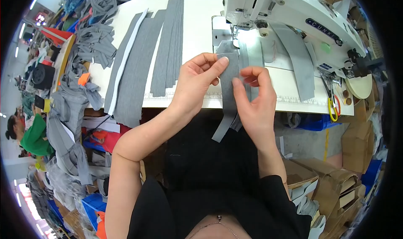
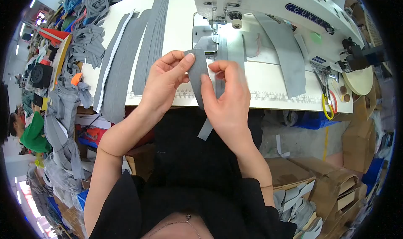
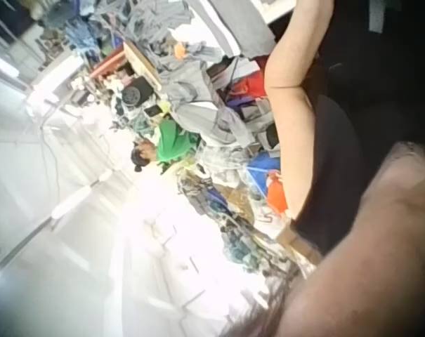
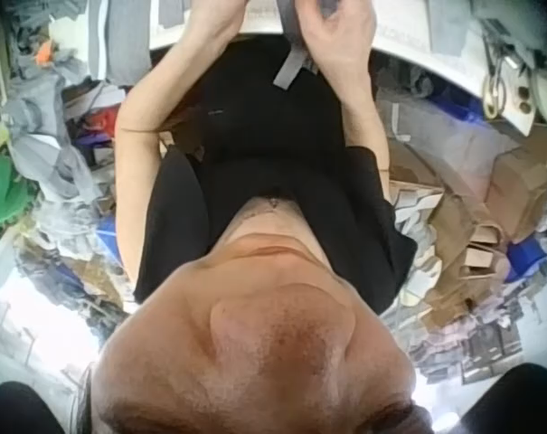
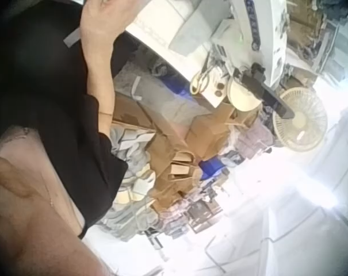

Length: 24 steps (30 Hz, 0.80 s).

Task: Sewing zippers onto strips of leather using an industrial sewing machine.

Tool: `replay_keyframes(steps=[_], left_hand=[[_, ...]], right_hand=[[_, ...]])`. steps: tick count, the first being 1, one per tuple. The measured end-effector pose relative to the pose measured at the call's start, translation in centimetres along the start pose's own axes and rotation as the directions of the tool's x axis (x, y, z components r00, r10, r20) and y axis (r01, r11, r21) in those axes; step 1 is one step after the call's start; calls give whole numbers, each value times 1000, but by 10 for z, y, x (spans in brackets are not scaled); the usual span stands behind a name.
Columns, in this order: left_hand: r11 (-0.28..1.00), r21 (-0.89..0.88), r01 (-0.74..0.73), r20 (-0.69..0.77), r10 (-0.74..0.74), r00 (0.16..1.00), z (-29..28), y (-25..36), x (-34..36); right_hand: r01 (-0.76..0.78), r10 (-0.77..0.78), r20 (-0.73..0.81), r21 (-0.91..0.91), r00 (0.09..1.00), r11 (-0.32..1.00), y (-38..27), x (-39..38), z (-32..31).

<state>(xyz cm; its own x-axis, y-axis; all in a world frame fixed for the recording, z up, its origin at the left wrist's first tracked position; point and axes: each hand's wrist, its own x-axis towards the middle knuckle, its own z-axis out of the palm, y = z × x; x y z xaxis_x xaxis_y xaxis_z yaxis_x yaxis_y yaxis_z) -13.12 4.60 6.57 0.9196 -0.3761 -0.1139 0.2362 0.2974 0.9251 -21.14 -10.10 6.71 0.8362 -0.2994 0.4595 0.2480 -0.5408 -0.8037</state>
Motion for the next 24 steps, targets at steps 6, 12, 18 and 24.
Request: replay_keyframes(steps=[6,12,18,24], left_hand=[[996,-58,65,10,-65,998,6,3,-7],[994,-21,107,119,-104,987,-8,3,-3],[998,-11,56,335,-49,941,-2,3,1],[990,130,-55,258,19,966,-1,5,5]], right_hand=[[132,-193,-214,-270,958,954,-2,-1,15],[41,-32,-227,36,973,998,-6,-7,19],[-12,42,-181,165,983,986,-2,-10,14],[22,-19,-149,18,989,1000,-1,-5,13]])
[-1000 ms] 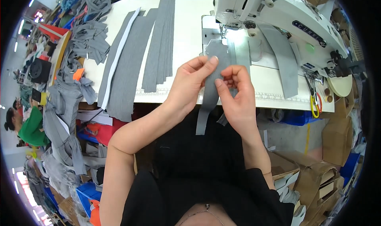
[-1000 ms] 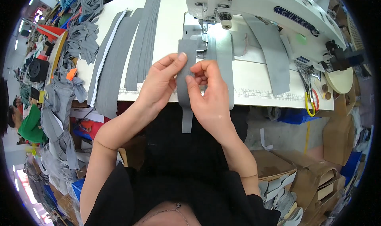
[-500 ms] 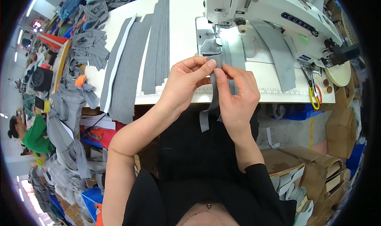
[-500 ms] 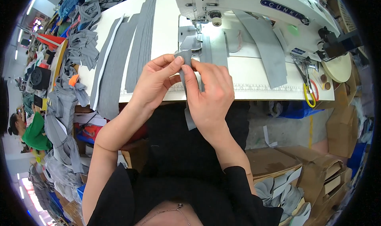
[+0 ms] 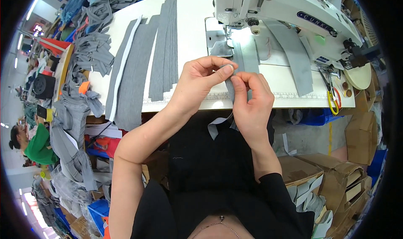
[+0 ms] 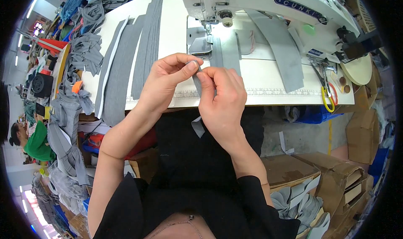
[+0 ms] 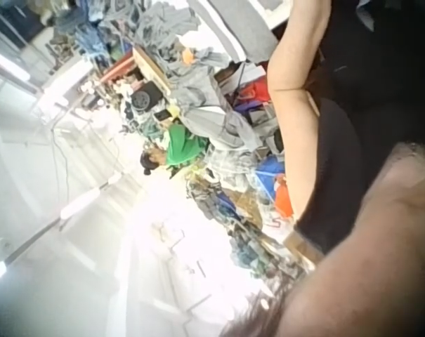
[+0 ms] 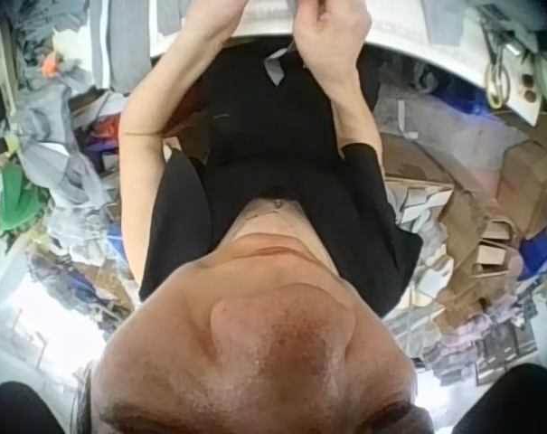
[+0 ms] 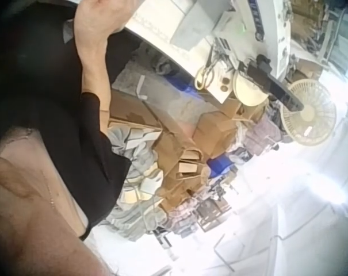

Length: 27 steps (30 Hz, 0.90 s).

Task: Sewing zippers onto strips of leather using an industrial sewing machine.

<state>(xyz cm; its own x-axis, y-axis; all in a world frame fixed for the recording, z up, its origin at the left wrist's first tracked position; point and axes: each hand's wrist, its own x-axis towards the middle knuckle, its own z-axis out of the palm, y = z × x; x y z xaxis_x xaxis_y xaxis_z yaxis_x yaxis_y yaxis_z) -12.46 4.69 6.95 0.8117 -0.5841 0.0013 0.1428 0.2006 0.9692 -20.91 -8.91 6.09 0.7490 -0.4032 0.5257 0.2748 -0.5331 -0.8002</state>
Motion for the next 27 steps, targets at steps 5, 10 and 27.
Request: replay_keyframes(steps=[5,10,27], left_hand=[[997,-34,-76,-139,71,988,12,-1,4],[997,-79,-1,-178,-13,984,1,-10,18],[329,882,-336,230,320,919,-44,-27,63]], right_hand=[[53,-51,28,-94,998,994,7,6,5],[-183,178,193,8,965,983,13,13,2],[-407,419,252,-99,873,908,37,33,10]])
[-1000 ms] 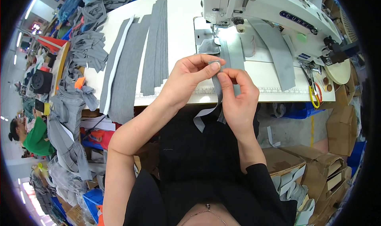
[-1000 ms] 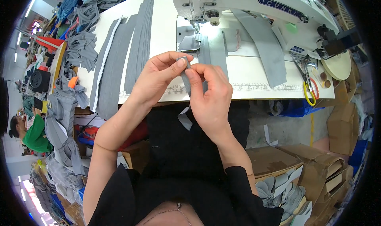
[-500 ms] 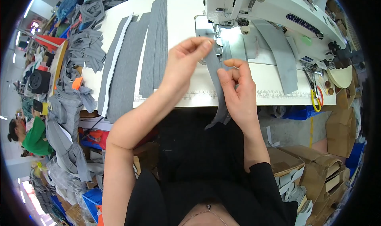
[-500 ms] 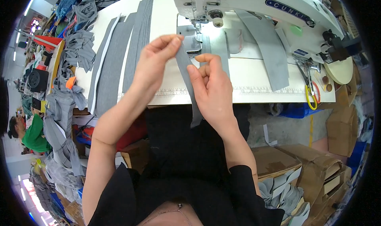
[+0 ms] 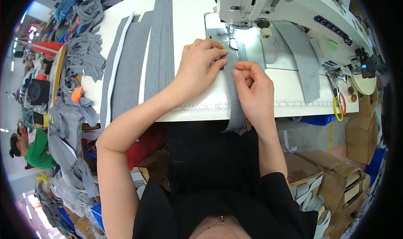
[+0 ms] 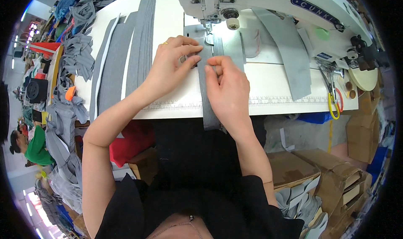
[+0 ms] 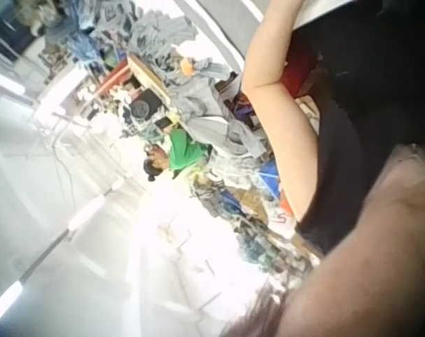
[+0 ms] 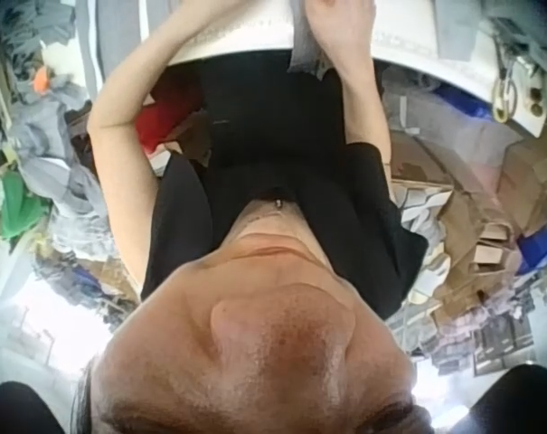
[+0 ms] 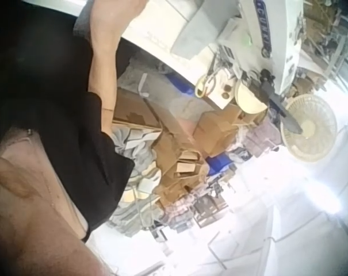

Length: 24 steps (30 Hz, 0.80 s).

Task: Sewing zippers onto strips of leather using an industrial sewing machine.

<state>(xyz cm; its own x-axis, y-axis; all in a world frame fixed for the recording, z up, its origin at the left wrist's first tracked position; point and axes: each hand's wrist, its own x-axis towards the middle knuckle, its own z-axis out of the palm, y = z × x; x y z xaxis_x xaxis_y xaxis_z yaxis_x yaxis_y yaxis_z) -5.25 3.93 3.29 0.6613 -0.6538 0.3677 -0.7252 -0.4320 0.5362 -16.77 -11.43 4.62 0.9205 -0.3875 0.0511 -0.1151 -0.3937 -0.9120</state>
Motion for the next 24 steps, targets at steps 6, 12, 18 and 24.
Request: replay_keyframes(steps=[6,12,18,24], left_hand=[[996,53,-72,-43,75,996,11,6,-2],[1000,-9,-19,-80,18,997,20,6,-7],[995,-93,-23,-79,16,997,21,3,-5],[983,-184,-15,-137,-10,990,18,-1,-2]], right_hand=[[183,-258,-158,-375,953,909,4,3,2],[247,-386,-169,-530,907,811,14,12,16],[211,-336,-190,-482,922,850,12,18,18],[238,-445,-191,-631,875,738,10,21,29]])
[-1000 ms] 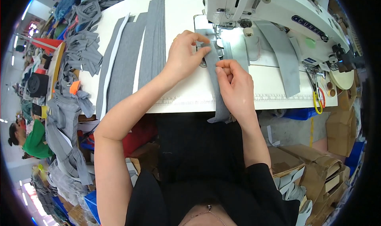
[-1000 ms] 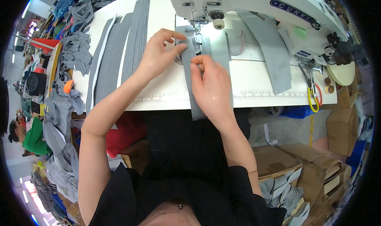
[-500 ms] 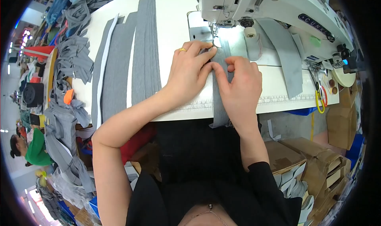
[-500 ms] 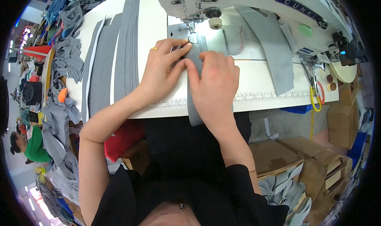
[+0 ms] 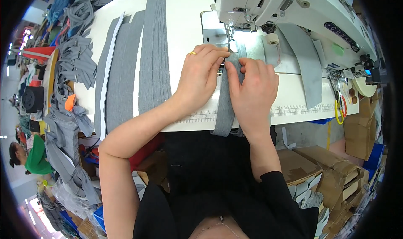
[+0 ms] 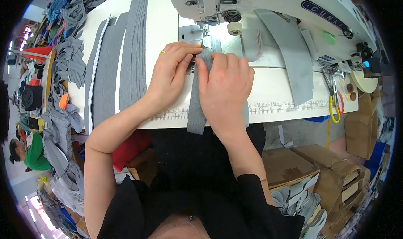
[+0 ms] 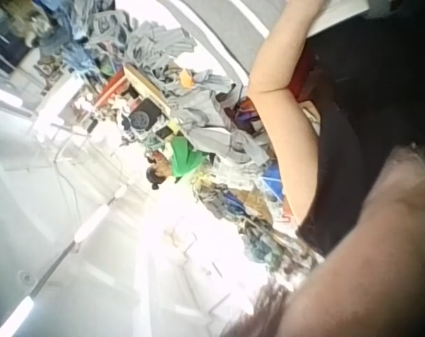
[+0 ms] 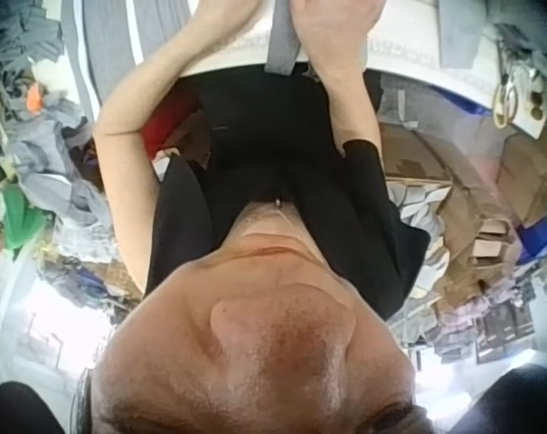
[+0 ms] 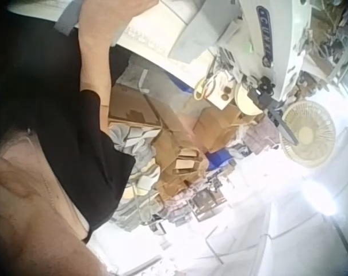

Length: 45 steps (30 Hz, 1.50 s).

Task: Sewing zippers onto strips of leather using an industrial sewing machine.

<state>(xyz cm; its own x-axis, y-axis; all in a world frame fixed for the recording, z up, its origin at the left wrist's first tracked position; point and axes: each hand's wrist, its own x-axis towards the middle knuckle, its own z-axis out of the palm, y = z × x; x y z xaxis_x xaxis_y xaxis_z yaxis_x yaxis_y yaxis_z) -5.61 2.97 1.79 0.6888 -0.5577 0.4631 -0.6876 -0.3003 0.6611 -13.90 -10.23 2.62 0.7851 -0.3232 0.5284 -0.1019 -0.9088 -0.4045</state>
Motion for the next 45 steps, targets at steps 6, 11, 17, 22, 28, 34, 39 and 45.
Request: replay_keyframes(steps=[6,11,17,22,28,34,39,45], left_hand=[[1000,6,-8,-14,9,1000,3,1,2],[1000,10,23,23,-23,999,1,4,-1],[983,183,15,83,-31,996,-1,12,-8],[960,280,-3,109,-29,994,2,11,-8],[932,361,-17,151,-41,988,-6,6,-4],[932,360,-50,204,-26,979,-9,-3,4],[946,320,-47,169,-8,986,-11,-5,5],[936,346,-61,168,3,986,-11,-7,12]], right_hand=[[-37,37,35,-3,999,999,3,5,2],[-288,246,167,308,955,907,12,16,-9],[-489,315,417,425,853,762,20,22,-15],[-467,289,419,423,861,777,28,31,-7],[-415,234,405,448,884,792,21,33,-9],[-277,117,391,383,913,881,16,10,-32],[-341,137,468,384,873,858,19,5,-33],[-366,164,456,398,874,841,23,11,-26]])
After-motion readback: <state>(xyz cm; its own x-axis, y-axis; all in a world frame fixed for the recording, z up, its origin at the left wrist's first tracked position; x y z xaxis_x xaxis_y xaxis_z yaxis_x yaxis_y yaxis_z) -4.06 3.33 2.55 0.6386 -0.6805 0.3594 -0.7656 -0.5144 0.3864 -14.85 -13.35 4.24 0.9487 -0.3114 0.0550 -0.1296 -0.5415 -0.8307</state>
